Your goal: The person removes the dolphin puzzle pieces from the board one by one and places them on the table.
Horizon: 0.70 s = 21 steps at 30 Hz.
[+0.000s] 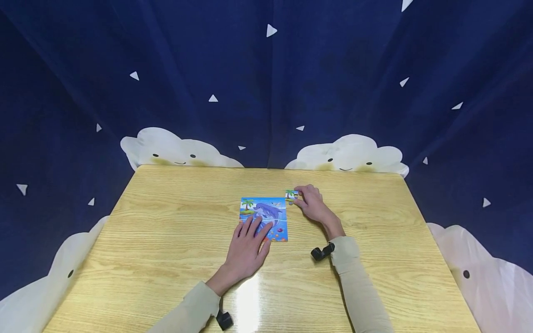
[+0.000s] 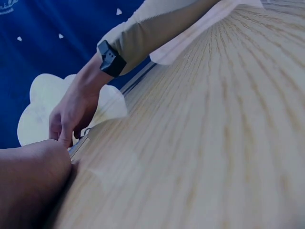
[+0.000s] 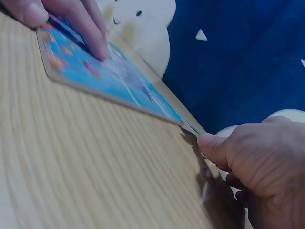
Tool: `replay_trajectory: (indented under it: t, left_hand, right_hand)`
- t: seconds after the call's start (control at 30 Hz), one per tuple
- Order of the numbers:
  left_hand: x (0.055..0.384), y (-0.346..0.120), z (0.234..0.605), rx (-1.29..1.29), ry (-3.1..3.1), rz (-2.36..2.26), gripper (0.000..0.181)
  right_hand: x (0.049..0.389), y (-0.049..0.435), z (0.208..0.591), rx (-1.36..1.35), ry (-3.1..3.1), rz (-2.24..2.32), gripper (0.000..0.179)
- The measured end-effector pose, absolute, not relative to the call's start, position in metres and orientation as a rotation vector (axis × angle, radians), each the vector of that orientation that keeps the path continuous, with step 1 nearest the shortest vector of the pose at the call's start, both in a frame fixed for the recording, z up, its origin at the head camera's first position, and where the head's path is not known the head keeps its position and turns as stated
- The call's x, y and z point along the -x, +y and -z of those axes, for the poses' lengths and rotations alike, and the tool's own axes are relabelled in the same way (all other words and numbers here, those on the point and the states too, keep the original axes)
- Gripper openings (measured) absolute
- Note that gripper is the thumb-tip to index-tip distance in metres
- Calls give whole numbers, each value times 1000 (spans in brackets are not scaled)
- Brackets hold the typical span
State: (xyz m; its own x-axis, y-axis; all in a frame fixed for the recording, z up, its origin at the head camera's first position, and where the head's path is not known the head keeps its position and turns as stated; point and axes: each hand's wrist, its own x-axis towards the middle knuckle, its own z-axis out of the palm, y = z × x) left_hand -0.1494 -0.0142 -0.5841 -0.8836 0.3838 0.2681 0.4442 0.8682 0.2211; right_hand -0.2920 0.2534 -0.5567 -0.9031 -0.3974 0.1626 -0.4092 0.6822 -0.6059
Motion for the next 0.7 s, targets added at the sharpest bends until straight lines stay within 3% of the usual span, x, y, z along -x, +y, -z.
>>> replay_trajectory:
  t: [0.7]
  left_hand:
    - [149,-16,585,654,-2751,441,51]
  right_hand:
    - [306,275,556,-745,-2853,-1122,39]
